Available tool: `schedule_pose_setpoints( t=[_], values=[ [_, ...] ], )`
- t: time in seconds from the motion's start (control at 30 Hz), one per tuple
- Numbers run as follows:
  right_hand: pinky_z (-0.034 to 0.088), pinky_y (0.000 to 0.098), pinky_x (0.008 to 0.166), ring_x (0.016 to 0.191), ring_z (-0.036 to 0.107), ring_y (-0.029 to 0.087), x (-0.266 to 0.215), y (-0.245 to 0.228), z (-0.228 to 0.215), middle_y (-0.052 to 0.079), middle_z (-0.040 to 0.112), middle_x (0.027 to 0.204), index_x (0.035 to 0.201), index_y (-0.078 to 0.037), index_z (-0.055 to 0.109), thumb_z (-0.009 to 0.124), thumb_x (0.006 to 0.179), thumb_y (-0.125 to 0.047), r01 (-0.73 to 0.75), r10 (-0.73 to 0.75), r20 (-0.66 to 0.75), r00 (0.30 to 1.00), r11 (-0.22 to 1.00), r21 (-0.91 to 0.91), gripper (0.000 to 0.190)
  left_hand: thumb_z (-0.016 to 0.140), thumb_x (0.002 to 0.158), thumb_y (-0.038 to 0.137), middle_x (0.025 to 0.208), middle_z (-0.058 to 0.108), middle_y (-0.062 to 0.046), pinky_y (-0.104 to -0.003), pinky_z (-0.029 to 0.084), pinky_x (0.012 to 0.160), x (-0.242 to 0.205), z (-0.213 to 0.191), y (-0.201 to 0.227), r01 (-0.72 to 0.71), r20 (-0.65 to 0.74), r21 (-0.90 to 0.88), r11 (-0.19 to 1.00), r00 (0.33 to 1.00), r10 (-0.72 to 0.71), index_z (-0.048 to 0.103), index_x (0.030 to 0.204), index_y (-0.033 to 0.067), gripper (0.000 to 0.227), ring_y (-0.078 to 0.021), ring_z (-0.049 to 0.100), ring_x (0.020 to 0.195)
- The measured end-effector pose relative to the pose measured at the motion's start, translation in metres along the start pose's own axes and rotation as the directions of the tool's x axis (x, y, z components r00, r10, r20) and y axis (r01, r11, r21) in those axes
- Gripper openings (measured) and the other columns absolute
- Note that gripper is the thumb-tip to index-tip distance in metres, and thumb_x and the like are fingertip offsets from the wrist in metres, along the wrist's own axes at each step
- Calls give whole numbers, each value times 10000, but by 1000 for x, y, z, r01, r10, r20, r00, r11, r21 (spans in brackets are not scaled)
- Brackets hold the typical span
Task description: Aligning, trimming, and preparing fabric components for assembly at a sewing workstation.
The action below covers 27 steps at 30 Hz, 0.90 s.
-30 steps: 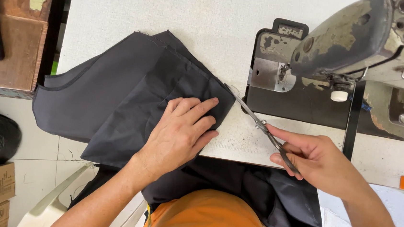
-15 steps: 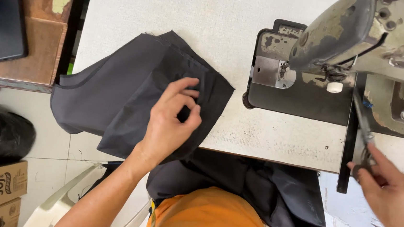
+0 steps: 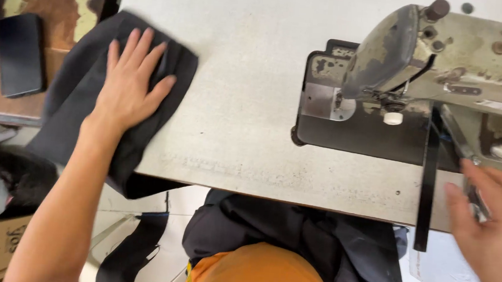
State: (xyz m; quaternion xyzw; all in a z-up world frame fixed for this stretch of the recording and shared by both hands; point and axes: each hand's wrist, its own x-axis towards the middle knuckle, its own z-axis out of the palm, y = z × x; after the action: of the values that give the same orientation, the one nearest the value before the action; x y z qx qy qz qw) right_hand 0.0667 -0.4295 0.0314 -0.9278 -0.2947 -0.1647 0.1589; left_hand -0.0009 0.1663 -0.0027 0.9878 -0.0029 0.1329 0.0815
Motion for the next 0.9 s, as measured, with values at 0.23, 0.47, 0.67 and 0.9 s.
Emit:
schedule_pose_setpoints(
  t=[0.23,0.47,0.67,0.9],
  values=[
    [443,548,1146,1303,597,371,98,-163,60,179,638,1359,1274,27,659,622,1011,-194,477,-506,-1,863,813,334,346,756,928,244,1559,462,-231,-739,153,1203,34,18,109,-429,-93,-305,850,902,422,620,1358,-56,541,-392,372,1497],
    [307,564,1192,1443,469,328,121,-162,103,133,555,1525,1408,-29,614,568,1037,-327,527,-580,185,793,806,270,478,561,908,-80,1391,577,-209,-479,497,1040,3,-5,119,-422,-147,-331,844,907,395,566,1215,12,320,-359,606,1245],
    [299,555,1205,1449,457,325,119,-164,100,117,540,1539,1406,-37,616,564,1036,-331,481,-544,211,812,829,285,476,539,880,-58,1397,513,-284,-610,352,1196,-17,-2,128,-300,-113,-470,830,953,280,677,977,-22,173,-426,552,1283],
    [309,582,1209,1458,448,384,115,-168,100,178,510,1547,1413,-18,596,581,1040,-300,448,-514,186,837,840,305,468,787,920,163,1424,513,-239,-632,256,1229,-16,5,129,-211,-26,-493,844,973,228,602,763,21,282,-366,522,1322]
  ],
)
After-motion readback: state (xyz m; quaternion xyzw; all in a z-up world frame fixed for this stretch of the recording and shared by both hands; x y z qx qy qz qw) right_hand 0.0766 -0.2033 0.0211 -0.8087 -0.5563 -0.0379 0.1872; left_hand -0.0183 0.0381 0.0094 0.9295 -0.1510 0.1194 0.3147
